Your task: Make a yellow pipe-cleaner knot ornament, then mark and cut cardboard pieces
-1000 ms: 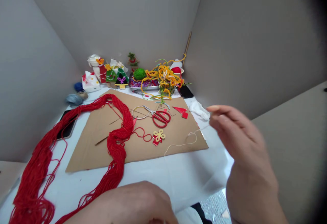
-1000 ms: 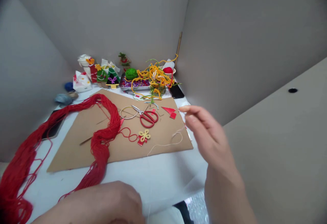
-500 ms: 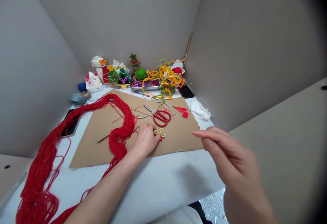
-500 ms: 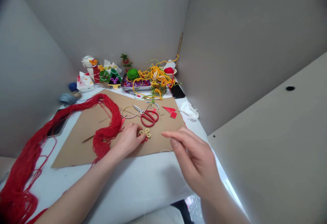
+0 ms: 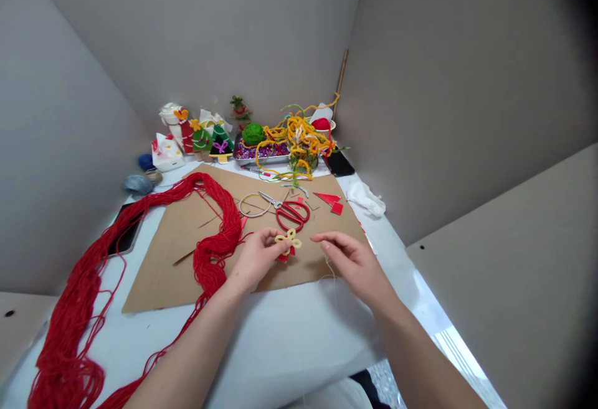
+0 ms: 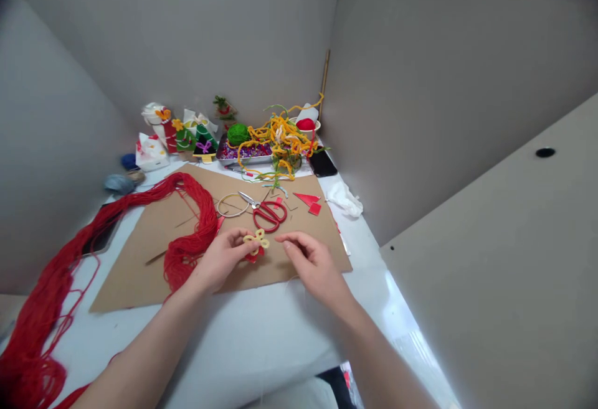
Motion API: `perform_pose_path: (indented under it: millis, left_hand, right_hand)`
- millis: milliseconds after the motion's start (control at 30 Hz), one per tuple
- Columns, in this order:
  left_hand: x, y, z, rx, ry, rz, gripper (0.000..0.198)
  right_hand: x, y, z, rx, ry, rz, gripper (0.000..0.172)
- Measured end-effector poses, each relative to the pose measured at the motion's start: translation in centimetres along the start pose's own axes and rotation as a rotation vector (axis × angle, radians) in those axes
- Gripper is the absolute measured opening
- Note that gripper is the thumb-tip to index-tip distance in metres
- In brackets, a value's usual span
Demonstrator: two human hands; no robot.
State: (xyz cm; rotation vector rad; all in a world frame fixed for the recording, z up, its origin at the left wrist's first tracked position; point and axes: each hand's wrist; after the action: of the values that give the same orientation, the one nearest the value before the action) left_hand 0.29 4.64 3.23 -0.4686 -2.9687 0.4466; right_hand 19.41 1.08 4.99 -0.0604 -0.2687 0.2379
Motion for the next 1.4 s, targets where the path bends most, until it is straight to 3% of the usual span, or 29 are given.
perform_pose_path:
  millis: [167, 400, 633, 800, 1067, 1233, 1400]
  left_hand:
    - [0.1, -1.7, 0.7, 0.011, -0.530, -0.066, 0.032]
    - [-0.2, -3.1, 2.2, 0.010, -0.676, -0.088, 0.028]
    - [0.0, -3.1, 2.5, -0.001, -0.756, -0.097, 0.019]
    - [0.5, -3.3, 2.3, 0.047, -0.806, -0.077, 0.016]
    - [0.3, -3.6, 1.9, 0.067, -0.831, -0.056, 0.017]
    - [0.4, -3.7, 2.0, 0.077, -0.828, -0.046, 0.017]
    - [0.4, -3.7, 2.4, 0.059, -0.840, -0.028, 0.017]
  right_hand:
    - [-3.7, 2.7, -0.2, -0.024, 0.082, 0.076, 0.026]
    - [-6.3, 3.8, -0.3, -0.082, 0.039, 0.087, 0.012]
    - [-5.9, 3.5, -0.4, -0.045, 0.110, 0.128, 0.020]
    - [-4.8, 3.8, -1.2, 0.091, 0.005, 0.158, 0.030]
    - [-4.3, 4.4, -1.8, 0.096, -0.138, 0.111, 0.017]
    - [-4.4, 4.5, -1.5, 0.283, -0.285, 0.057, 0.016]
    - [-4.6, 4.5, -1.5, 0.381, -0.333, 0.073, 0.018]
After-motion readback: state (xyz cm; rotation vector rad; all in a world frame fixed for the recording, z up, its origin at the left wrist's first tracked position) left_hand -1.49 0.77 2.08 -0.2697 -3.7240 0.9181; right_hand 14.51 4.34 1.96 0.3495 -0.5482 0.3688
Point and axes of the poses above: each hand's wrist, its own y-axis towards the middle knuckle, its own x-axis out of the back of the hand, z = x × y, and after that the axes turned 8 degrees about z, right-handed
